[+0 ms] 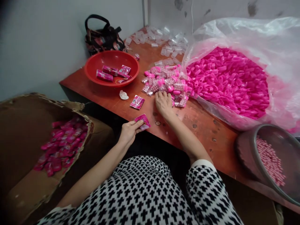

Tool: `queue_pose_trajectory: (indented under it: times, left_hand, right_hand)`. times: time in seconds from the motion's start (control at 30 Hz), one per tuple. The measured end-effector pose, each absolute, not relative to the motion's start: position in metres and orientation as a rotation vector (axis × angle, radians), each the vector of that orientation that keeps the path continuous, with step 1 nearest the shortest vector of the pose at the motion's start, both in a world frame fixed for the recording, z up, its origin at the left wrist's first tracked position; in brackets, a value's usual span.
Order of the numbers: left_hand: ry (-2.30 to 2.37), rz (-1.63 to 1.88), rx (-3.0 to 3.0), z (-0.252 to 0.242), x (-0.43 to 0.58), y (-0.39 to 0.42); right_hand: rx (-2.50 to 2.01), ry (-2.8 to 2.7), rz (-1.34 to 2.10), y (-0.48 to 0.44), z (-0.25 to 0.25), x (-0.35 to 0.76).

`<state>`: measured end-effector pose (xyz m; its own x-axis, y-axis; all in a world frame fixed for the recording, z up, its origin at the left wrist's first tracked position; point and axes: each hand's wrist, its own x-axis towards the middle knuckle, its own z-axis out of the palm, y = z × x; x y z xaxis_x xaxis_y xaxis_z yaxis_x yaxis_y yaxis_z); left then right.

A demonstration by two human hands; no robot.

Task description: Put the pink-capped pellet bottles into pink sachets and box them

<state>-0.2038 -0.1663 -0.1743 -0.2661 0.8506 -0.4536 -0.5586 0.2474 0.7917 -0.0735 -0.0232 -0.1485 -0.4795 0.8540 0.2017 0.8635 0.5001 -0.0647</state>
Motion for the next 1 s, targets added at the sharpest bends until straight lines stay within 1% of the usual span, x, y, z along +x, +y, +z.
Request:
queue_pose_trajectory:
  times: [0.03, 0.1, 0.2, 0.27, 0.33, 0.4, 0.47, 0.53, 0.63, 0.73, 0.8, 0.83, 0.93, 1.0]
  left_hand:
    - [1.223, 1.401, 0.3, -0.174, -0.206, -0.166]
    - [1.216, 1.416, 0.252, -0.172, -0.211, -0.167]
    - [1.186, 1.412, 0.187, -0.173, -0.218, -0.166]
    - [1.17, 1.4, 0.144, -0.175, -0.22, -0.166]
    - [1.164, 1.404, 0.098, -0.178, -0.219, -0.167]
    - [1.161, 1.412, 0.059, -0.181, -0.218, -0.167]
    - [1.159, 1.425, 0.019, -0.183, -0.216, -0.167]
    - [1.145, 1.449, -0.013, -0.183, -0.218, -0.168]
    - [1.118, 1.509, -0.035, -0.18, -0.223, -0.172]
    - [1.093, 1.547, -0.044, -0.174, -0.228, -0.176]
    - [1.089, 1.553, -0.055, -0.171, -0.229, -0.177]
    - [1.088, 1.551, -0.062, -0.17, -0.228, -0.177]
    - [1.066, 1.532, -0.088, -0.17, -0.224, -0.174]
    - [1.038, 1.535, -0.12, -0.172, -0.222, -0.172]
  right_hand:
    - [-1.446, -2.611, -0.106, -0.016, -0.15, -0.074]
    - [-1.246, -2.763, -0.021, -0.01, -0.157, -0.069]
    - [-0.788, -2.83, 0.358, -0.018, -0.171, -0.048]
    - [-0.708, -2.676, 0.562, -0.031, -0.179, -0.032]
    - [-0.862, -2.379, 0.644, -0.046, -0.181, -0.021]
    - [-1.121, -2.067, 0.637, -0.06, -0.178, -0.019]
    - [-1.371, -1.948, 0.588, -0.072, -0.17, -0.026]
    - [-1.559, -2.06, 0.493, -0.081, -0.162, -0.039]
    - [-1.707, -2.302, 0.306, -0.088, -0.154, -0.054]
    - [-1.755, -2.4, 0.297, -0.087, -0.155, -0.057]
    - [-1.74, -2.331, 0.452, -0.088, -0.158, -0.055]
    - [-1.711, -2.242, 0.591, -0.09, -0.16, -0.054]
    - [-1.511, -1.828, 1.164, -0.109, -0.164, -0.055]
    - [-1.355, -1.572, 1.44, -0.129, -0.163, -0.058]
